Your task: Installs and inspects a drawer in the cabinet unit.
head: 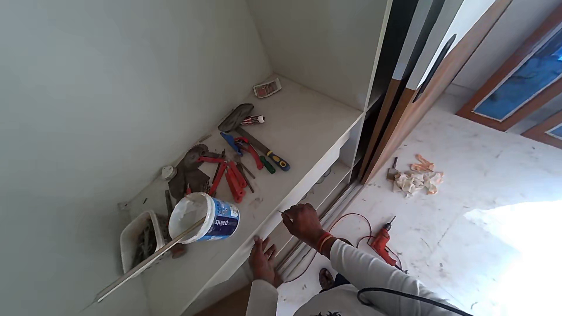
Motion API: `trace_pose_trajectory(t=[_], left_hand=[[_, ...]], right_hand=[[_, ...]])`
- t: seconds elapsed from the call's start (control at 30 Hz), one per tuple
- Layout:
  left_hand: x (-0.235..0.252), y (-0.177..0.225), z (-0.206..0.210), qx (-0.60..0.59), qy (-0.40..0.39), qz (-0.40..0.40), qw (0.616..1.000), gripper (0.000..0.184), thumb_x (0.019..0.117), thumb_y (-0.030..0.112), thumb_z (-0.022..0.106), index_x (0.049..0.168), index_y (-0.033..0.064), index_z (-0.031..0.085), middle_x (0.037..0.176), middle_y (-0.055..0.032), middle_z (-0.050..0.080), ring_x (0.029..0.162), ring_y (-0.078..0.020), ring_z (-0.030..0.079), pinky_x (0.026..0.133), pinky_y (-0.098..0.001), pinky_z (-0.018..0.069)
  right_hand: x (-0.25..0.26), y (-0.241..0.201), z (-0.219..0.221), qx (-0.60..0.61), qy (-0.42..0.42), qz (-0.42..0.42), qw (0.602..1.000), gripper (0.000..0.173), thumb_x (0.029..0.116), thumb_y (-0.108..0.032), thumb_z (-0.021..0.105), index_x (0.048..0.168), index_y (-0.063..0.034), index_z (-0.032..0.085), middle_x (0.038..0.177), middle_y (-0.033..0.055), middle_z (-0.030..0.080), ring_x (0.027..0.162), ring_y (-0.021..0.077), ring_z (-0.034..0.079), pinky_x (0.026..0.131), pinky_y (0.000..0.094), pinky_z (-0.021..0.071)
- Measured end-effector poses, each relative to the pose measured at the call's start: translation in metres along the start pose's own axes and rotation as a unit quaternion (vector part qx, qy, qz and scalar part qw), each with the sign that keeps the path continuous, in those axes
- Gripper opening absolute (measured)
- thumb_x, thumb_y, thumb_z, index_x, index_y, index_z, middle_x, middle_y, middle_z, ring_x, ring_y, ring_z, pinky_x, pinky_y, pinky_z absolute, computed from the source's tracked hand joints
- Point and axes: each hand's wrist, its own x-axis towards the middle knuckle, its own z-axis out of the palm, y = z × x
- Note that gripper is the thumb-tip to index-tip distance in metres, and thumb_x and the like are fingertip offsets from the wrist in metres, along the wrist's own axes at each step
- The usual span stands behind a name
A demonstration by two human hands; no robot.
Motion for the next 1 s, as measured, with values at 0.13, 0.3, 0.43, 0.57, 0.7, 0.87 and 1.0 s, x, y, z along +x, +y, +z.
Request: trace_pose_trajectory(t=[0.13, 0.3, 0.43, 0.57, 0.7, 0.87, 1.0], left_hand=[[0.005, -0.007, -0.048, -0.008, 0.086, 0.012, 0.996, 0.061, 0.1061, 0.050, 0.049, 0.150, 0.0067, 0.045, 0.143, -0.0196, 0.055, 0.114, -0.0324, 0.062, 0.091, -0.0492, 0.0526], [0.009, -0.009, -0.083, -0.021, 0.174, 0.052, 0.983, 0.064, 0.1027, 0.046, 0.059, 0.146, 0.0014, 0.045, 0.145, -0.0247, 0.050, 0.118, -0.0372, 0.060, 0.092, -0.0522, 0.0525], [0.011, -0.008, -0.085, -0.059, 0.202, 0.053, 0.976, 0.074, 0.1002, 0.041, 0.066, 0.156, 0.0051, 0.031, 0.150, -0.0259, 0.043, 0.120, -0.0389, 0.058, 0.092, -0.0528, 0.0524], [0.014, -0.010, -0.086, -0.081, 0.223, 0.077, 0.968, 0.086, 0.0967, 0.034, 0.072, 0.160, 0.0078, 0.020, 0.153, -0.0273, 0.040, 0.126, -0.0420, 0.054, 0.094, -0.0569, 0.0514], [0.014, -0.007, -0.098, -0.073, 0.211, 0.094, 0.970, 0.093, 0.0965, 0.034, 0.073, 0.163, 0.0125, 0.011, 0.156, -0.0280, 0.037, 0.131, -0.0446, 0.051, 0.097, -0.0589, 0.0499], [0.017, -0.007, -0.109, -0.075, 0.192, 0.084, 0.975, 0.089, 0.0981, 0.036, 0.070, 0.162, 0.0119, 0.014, 0.157, -0.0269, 0.037, 0.133, -0.0449, 0.050, 0.098, -0.0593, 0.0492], [0.015, -0.005, -0.109, -0.078, 0.190, 0.078, 0.976, 0.087, 0.0983, 0.035, 0.070, 0.162, 0.0119, 0.015, 0.156, -0.0266, 0.038, 0.132, -0.0446, 0.051, 0.097, -0.0587, 0.0501]], right_hand=[[0.001, 0.003, 0.008, -0.045, 0.043, -0.018, 0.998, 0.032, 0.0972, -0.029, 0.056, 0.080, -0.0108, 0.076, 0.075, 0.0057, 0.070, 0.076, 0.0246, 0.069, 0.071, 0.0455, 0.0519], [0.002, -0.006, 0.010, -0.175, 0.107, -0.100, 0.974, 0.025, 0.0917, -0.023, 0.061, 0.070, -0.0114, 0.069, 0.065, 0.0028, 0.063, 0.066, 0.0200, 0.065, 0.063, 0.0384, 0.0508], [0.003, -0.012, 0.013, -0.214, 0.100, -0.111, 0.965, 0.024, 0.0908, -0.020, 0.060, 0.072, -0.0089, 0.069, 0.065, 0.0044, 0.062, 0.065, 0.0213, 0.064, 0.062, 0.0380, 0.0507], [0.001, -0.016, 0.015, -0.207, 0.071, -0.107, 0.970, 0.026, 0.0947, -0.020, 0.058, 0.076, -0.0075, 0.071, 0.070, 0.0065, 0.066, 0.069, 0.0236, 0.067, 0.067, 0.0399, 0.0529], [0.004, -0.007, 0.011, -0.198, 0.086, -0.099, 0.971, 0.027, 0.0938, -0.021, 0.058, 0.073, -0.0083, 0.070, 0.069, 0.0059, 0.066, 0.069, 0.0236, 0.068, 0.066, 0.0408, 0.0537], [0.003, -0.010, 0.012, -0.177, 0.069, -0.070, 0.979, 0.029, 0.0940, -0.022, 0.057, 0.073, -0.0077, 0.070, 0.070, 0.0067, 0.067, 0.071, 0.0244, 0.069, 0.067, 0.0420, 0.0531], [0.003, -0.010, 0.012, -0.173, 0.070, -0.064, 0.980, 0.029, 0.0942, -0.024, 0.056, 0.072, -0.0087, 0.069, 0.069, 0.0059, 0.066, 0.071, 0.0235, 0.068, 0.066, 0.0412, 0.0521]])
